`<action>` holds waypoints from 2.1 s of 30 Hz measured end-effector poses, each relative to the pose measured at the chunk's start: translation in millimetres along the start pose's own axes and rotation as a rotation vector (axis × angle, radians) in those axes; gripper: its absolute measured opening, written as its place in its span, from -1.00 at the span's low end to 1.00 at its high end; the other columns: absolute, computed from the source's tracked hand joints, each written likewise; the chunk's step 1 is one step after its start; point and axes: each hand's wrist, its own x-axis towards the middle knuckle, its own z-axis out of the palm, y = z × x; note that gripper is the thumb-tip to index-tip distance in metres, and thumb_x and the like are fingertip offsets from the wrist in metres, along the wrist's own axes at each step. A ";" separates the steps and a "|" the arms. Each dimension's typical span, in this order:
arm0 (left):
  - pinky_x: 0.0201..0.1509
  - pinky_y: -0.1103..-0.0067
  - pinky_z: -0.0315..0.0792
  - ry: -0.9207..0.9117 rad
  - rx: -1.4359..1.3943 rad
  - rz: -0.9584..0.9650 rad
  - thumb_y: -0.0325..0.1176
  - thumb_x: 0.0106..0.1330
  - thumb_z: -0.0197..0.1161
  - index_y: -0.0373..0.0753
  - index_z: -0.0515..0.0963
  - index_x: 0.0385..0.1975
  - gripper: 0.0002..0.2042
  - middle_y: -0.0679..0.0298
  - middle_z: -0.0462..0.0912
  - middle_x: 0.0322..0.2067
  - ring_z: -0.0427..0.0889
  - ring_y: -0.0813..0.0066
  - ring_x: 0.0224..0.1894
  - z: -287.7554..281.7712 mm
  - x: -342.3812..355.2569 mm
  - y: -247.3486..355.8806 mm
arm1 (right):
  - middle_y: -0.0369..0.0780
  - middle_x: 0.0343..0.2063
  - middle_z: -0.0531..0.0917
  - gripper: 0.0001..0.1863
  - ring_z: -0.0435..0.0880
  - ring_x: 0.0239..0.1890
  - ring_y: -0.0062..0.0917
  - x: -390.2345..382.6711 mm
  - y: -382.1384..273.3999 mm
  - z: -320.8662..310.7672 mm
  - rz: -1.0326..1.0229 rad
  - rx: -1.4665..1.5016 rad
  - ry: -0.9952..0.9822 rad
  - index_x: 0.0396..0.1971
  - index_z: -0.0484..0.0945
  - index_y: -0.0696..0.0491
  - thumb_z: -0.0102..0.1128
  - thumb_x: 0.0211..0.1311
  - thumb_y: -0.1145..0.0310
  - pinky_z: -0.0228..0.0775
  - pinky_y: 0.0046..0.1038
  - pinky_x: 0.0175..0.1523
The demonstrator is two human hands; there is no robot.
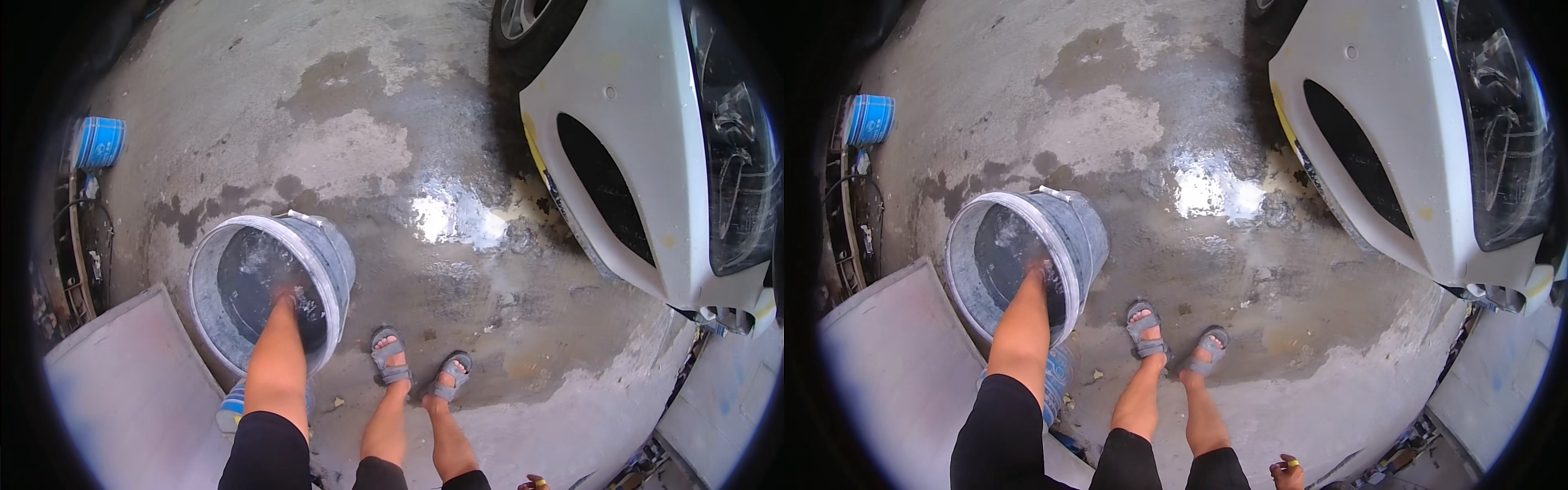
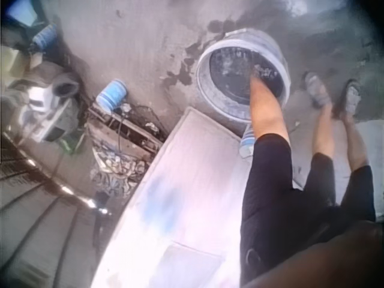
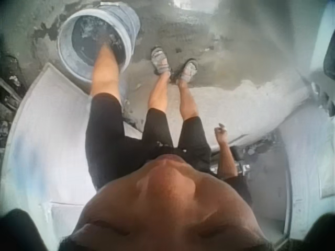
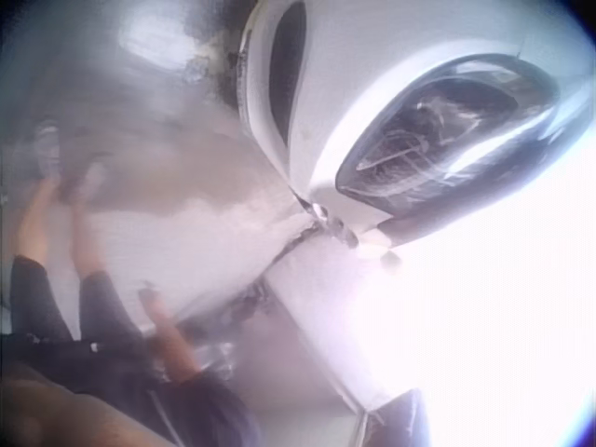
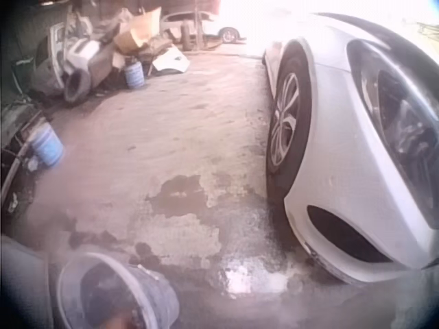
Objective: The person sands the hood of a white car using a sanding block and water. They repeatedly pour water from a plastic bottle onto the hood and sand the surface with a sanding block, occasionally switching to a different sanding block.
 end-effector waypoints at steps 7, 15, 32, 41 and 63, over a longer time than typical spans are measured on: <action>0.14 0.34 0.46 -0.004 -0.439 -0.113 -0.16 0.24 0.31 -0.26 0.54 0.11 -0.53 0.07 0.56 0.15 0.55 0.15 0.15 1.1 -25.0 22.7 | -0.26 -0.50 0.64 -0.48 0.58 -0.44 -0.61 5.3 20.7 4.2 -0.079 -0.061 0.030 0.20 0.43 0.20 0.13 0.30 0.25 0.47 -0.49 -0.31; 0.22 0.37 0.39 0.358 -0.916 -0.023 -0.32 -0.02 0.54 -0.34 0.45 0.12 -0.35 0.01 0.57 0.06 0.58 0.16 0.09 -67.4 -140.3 74.8 | -0.21 -0.41 0.66 -0.44 0.57 -0.40 -0.59 -10.1 -37.7 -6.1 0.063 0.166 0.033 0.23 0.39 0.21 0.16 0.31 0.22 0.46 -0.46 -0.30; 0.26 0.18 0.30 0.546 -0.621 1.297 -0.35 -0.19 0.58 -0.28 0.31 0.23 -0.14 -0.02 0.49 0.05 0.45 -0.08 0.13 -247.3 -491.6 52.8 | -0.02 0.11 0.60 -0.50 0.59 0.15 -0.28 -211.1 -227.7 -116.3 -0.698 0.306 0.480 0.25 0.44 0.06 0.18 0.34 0.26 0.39 -0.32 0.25; 0.22 0.23 0.37 0.050 -0.392 1.693 -0.10 -0.03 0.55 -0.28 0.35 0.21 -0.21 0.02 0.51 0.07 0.49 -0.03 0.13 -195.2 -717.9 79.9 | -0.12 -0.15 0.65 -0.46 0.69 -0.18 -0.33 -323.1 -191.4 -162.7 -1.143 0.413 0.845 0.14 0.49 0.03 0.42 0.15 0.26 0.55 -0.38 -0.07; 0.29 0.26 0.35 -0.543 0.315 2.121 -0.08 0.06 0.48 -0.21 0.41 0.18 -0.32 -0.02 0.52 0.12 0.46 -0.01 0.21 35.1 -1121.7 98.7 | -0.12 -0.06 0.62 -0.45 0.58 -0.04 -0.17 -369.6 197.8 -267.4 -1.071 0.245 1.347 0.13 0.51 -0.02 0.32 0.06 0.46 0.47 -0.22 0.08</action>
